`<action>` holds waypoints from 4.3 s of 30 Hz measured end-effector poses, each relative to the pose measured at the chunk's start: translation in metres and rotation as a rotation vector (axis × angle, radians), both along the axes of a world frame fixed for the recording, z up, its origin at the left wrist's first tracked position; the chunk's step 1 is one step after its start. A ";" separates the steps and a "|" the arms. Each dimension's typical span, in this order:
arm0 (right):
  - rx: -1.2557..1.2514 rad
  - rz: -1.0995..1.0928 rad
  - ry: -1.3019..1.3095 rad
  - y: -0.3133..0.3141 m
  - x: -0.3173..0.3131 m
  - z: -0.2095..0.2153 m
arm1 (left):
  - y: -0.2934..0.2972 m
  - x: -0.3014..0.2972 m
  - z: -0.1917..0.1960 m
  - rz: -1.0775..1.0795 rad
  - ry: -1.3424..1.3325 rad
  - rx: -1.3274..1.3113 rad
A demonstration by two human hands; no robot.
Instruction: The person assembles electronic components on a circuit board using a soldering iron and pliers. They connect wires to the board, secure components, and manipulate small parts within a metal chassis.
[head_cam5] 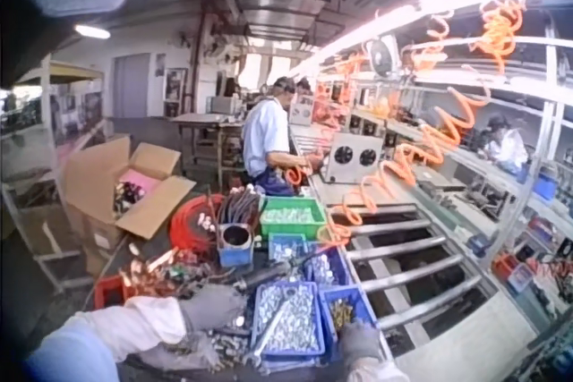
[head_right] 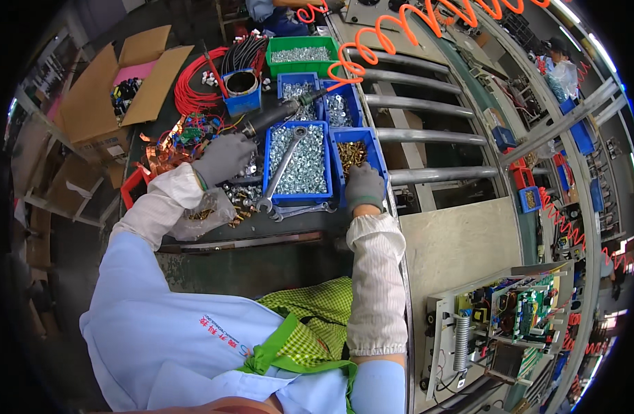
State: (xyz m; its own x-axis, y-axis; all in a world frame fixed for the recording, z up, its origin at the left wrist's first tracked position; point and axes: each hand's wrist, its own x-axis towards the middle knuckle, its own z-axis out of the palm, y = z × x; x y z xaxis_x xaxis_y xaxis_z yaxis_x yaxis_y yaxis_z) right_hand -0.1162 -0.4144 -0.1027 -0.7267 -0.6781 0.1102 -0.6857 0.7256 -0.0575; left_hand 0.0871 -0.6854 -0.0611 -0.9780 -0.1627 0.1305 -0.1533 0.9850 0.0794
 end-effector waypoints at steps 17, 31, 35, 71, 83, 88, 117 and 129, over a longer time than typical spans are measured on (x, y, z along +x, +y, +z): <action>-0.756 -0.036 -0.359 0.035 0.012 0.019 | 0.011 -0.061 -0.008 -0.155 -0.052 0.078; -0.923 -0.180 -0.220 0.239 0.208 0.010 | -0.040 -0.113 -0.044 -0.402 -0.216 0.147; -1.044 -0.528 -0.121 0.323 0.283 0.007 | -0.052 -0.126 -0.056 -0.417 -0.356 0.104; 0.568 -2.418 -0.914 0.490 1.088 -0.081 | -0.027 -0.275 0.004 -0.544 -0.246 0.121; 0.177 -2.684 -0.723 0.519 1.038 -0.063 | 0.284 -0.171 0.027 -0.727 -0.624 1.928; -0.437 -3.163 0.099 0.488 1.029 -0.033 | 0.463 -0.031 -0.003 -0.650 -1.426 1.781; -0.620 -2.069 1.006 0.451 0.815 0.156 | 0.633 0.070 0.045 -1.876 -1.026 1.138; -1.633 -0.819 0.412 0.503 0.306 0.158 | 0.677 -0.029 0.113 -1.805 -0.140 0.915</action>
